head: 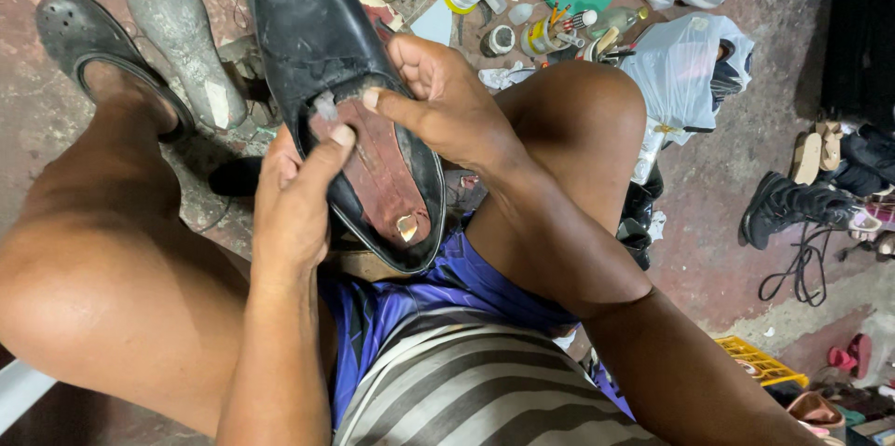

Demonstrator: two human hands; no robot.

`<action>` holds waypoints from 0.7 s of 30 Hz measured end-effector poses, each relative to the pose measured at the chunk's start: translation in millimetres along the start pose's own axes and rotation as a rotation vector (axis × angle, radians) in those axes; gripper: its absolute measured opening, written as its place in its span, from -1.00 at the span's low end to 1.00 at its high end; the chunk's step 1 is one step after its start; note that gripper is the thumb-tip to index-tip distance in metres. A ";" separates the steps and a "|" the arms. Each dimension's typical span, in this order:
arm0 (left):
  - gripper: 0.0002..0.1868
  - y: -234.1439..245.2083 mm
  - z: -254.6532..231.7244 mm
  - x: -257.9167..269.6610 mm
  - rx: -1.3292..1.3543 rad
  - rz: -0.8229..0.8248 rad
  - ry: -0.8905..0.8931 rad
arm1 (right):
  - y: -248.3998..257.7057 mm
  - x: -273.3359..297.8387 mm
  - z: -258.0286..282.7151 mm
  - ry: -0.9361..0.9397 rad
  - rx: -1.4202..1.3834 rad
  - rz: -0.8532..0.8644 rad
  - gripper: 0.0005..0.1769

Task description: The person repairs a black shoe by hand, pressing and manipulating the sole and heel area. They use a hammer to tap the sole and then remove the insole to inspect the interior. The person continues to press and adjust the shoe's sole and heel throughout the video.

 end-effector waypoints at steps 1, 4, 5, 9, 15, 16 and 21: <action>-0.70 0.4 1.5 -1.0 -0.013 -0.029 -0.012 | -0.5 2.0 0.1 -0.018 0.010 0.010 -0.85; -0.79 2.4 8.6 -4.8 -0.031 -0.097 -0.037 | -2.4 1.7 -1.0 -0.001 0.076 0.022 -0.84; -0.81 3.2 10.1 -5.4 -0.024 -0.101 -0.037 | -3.1 1.1 -1.1 0.018 0.104 0.020 -0.84; -0.82 4.6 11.3 -6.8 -0.012 -0.105 -0.047 | -3.3 4.5 -1.8 -0.034 0.085 0.017 -0.81; -0.83 5.0 11.4 -7.6 -0.023 -0.119 -0.042 | -4.7 0.0 -6.0 -0.014 0.039 0.042 -0.82; -0.83 5.2 10.3 -8.6 -0.026 -0.126 -0.050 | -5.5 0.3 -5.8 -0.030 0.019 0.042 -0.82; -0.84 9.9 5.9 -13.2 -0.016 -0.179 -0.085 | -1.2 4.8 6.6 -0.114 -0.041 0.187 -0.66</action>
Point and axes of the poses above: each hand's wrist, its own x-axis away from the middle knuckle, its own y-axis out of the back of the hand, z = x × y, the point moved 3 cm from there along -x, towards the middle knuckle, and after that the axes turned 1 degree about x, right-handed, at the moved point
